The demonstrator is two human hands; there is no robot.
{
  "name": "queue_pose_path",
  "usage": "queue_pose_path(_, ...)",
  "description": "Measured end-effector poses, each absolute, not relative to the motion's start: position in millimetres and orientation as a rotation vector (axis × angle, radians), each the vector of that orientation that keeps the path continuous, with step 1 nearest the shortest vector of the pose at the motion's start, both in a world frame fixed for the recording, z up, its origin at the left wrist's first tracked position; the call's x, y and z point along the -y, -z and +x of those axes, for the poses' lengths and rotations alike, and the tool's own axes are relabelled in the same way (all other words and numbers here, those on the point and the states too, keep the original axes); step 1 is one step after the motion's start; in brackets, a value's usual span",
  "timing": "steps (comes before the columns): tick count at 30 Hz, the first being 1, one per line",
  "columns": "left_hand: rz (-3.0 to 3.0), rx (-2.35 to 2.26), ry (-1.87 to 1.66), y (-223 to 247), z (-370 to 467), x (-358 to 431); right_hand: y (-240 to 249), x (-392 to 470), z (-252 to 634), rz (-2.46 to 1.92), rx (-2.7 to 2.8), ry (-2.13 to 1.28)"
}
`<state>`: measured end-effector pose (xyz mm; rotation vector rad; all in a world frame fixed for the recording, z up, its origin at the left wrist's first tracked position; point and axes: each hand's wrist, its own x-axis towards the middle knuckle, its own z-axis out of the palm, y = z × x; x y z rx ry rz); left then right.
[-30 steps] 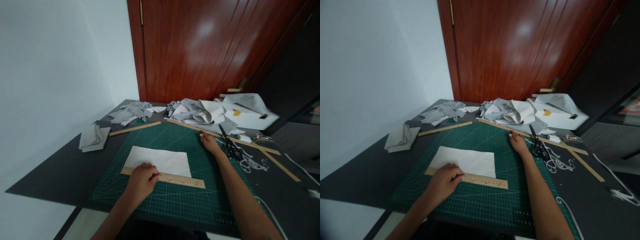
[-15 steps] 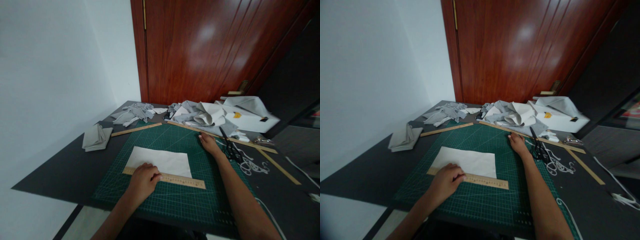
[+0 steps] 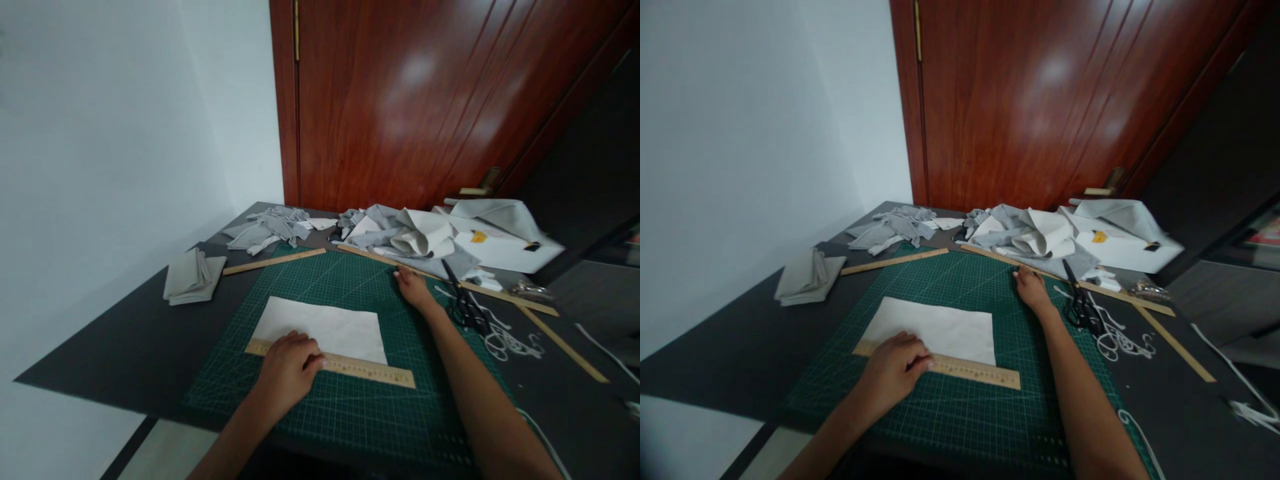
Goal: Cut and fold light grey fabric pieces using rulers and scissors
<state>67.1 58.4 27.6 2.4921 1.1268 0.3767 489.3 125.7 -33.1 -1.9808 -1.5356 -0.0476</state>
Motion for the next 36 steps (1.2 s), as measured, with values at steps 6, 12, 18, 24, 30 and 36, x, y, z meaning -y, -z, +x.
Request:
queue_pose_path(6, 2.474, -1.118, -0.387, -28, 66, -59, 21, -111, 481, -1.897, 1.495, 0.062)
queue_pose_path(12, 2.486, -1.108, -0.401, -27, 66, -59, 4, -98, 457, -1.744, 1.562, -0.039)
queue_pose_path(18, 2.488, -1.120, -0.393, -27, 67, -59, -10, -96, 435, -1.675, 1.658, -0.214)
queue_pose_path(24, 2.467, -1.095, -0.419, -27, 66, -59, -36, -78, 422, -1.576, 1.760, -0.419)
queue_pose_path(30, 2.483, -1.119, -0.392, -28, 67, -60, -53, -44, 412, -1.461, 1.812, -0.759)
queue_pose_path(36, 2.462, -1.134, -0.390, -28, 68, -60, -37, -48, 419, -1.481, 1.575, -0.973)
